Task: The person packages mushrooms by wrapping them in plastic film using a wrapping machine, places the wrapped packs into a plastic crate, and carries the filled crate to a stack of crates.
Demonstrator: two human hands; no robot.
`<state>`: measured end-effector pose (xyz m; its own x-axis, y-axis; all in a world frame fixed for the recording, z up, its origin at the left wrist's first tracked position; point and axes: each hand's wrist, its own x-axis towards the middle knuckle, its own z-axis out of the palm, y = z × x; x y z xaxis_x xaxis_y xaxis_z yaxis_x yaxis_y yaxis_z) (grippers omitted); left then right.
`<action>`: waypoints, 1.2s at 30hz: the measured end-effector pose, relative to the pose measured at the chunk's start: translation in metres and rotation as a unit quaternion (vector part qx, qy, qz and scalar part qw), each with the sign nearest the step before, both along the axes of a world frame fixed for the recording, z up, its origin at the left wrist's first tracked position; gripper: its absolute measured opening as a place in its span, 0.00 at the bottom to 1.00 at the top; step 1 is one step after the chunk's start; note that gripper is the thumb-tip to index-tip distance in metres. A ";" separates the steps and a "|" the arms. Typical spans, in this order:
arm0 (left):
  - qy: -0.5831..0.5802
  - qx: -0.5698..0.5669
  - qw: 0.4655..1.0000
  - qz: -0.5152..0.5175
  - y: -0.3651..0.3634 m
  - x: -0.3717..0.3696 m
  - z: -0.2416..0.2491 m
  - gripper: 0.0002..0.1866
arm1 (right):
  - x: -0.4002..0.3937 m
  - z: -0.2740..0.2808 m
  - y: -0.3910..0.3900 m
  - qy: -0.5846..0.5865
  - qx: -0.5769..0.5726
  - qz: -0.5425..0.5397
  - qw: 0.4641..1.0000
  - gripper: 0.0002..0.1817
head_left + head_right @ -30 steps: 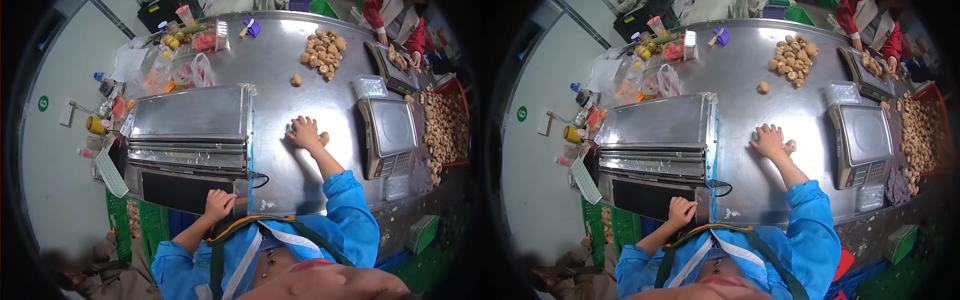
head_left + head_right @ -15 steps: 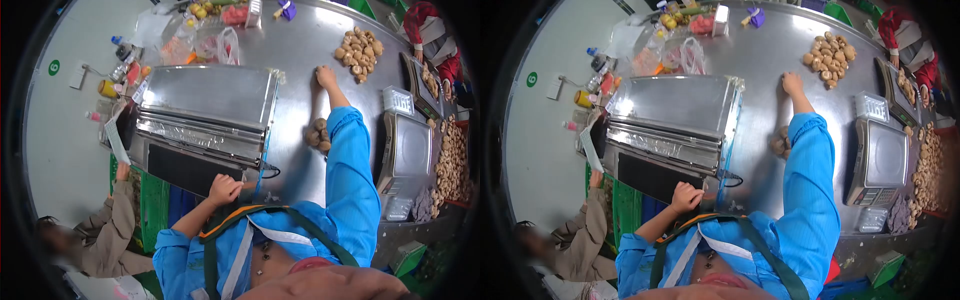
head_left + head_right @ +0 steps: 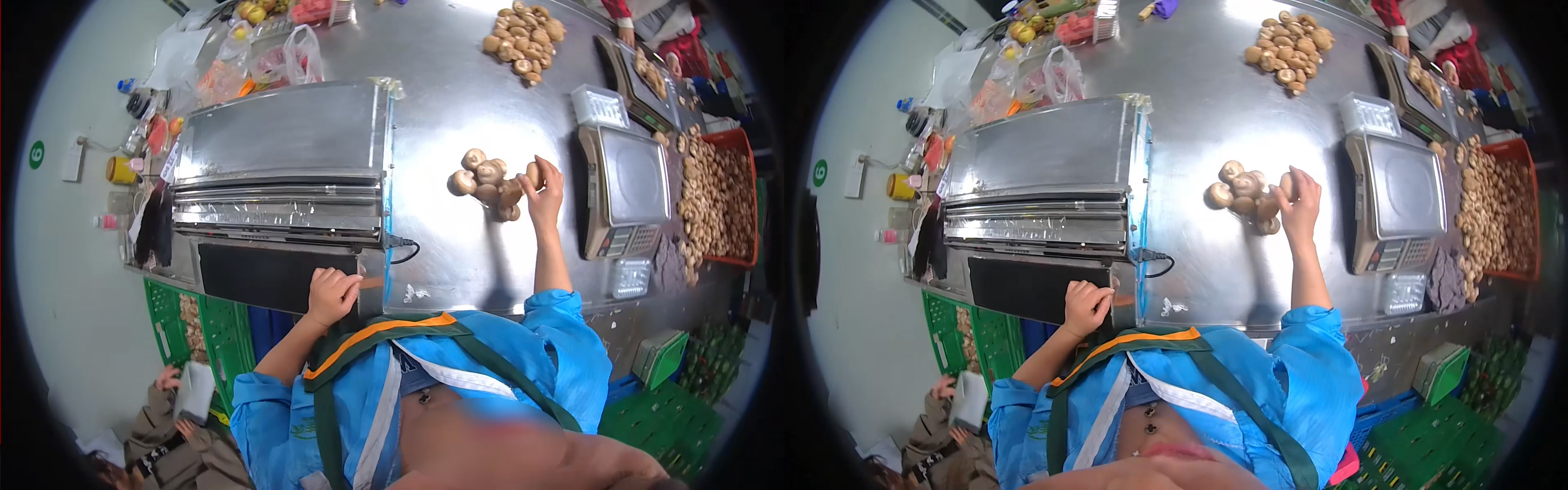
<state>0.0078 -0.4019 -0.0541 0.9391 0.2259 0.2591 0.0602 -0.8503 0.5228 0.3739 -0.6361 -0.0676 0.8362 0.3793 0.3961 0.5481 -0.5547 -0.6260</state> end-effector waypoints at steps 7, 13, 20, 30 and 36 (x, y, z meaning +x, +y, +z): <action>-0.019 0.020 1.000 0.004 -0.008 0.000 0.001 0.06 | 0.031 -0.039 0.013 0.226 -0.209 -0.013 0.952 0.26; -0.050 -0.090 0.987 -0.126 -0.056 0.046 0.022 0.08 | 0.044 -0.060 -0.001 0.113 -0.061 -0.034 0.991 0.26; -0.012 -0.156 0.981 0.117 -0.081 0.254 -0.040 0.32 | 0.005 -0.082 -0.014 0.271 0.155 -0.213 0.926 0.42; 0.115 -0.209 0.964 0.114 -0.091 0.290 -0.088 0.31 | -0.043 -0.086 0.004 0.144 0.074 -0.125 0.979 0.30; -0.088 -0.183 0.973 0.111 -0.047 0.248 0.049 0.29 | -0.048 0.056 0.055 -0.022 0.127 -0.050 0.990 0.30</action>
<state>0.2554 -0.4490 -0.0049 0.8049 0.5253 0.2762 0.1021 -0.5810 0.8074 0.3256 -0.5814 -0.0118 0.8450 0.1788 0.5040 0.5272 -0.4360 -0.7293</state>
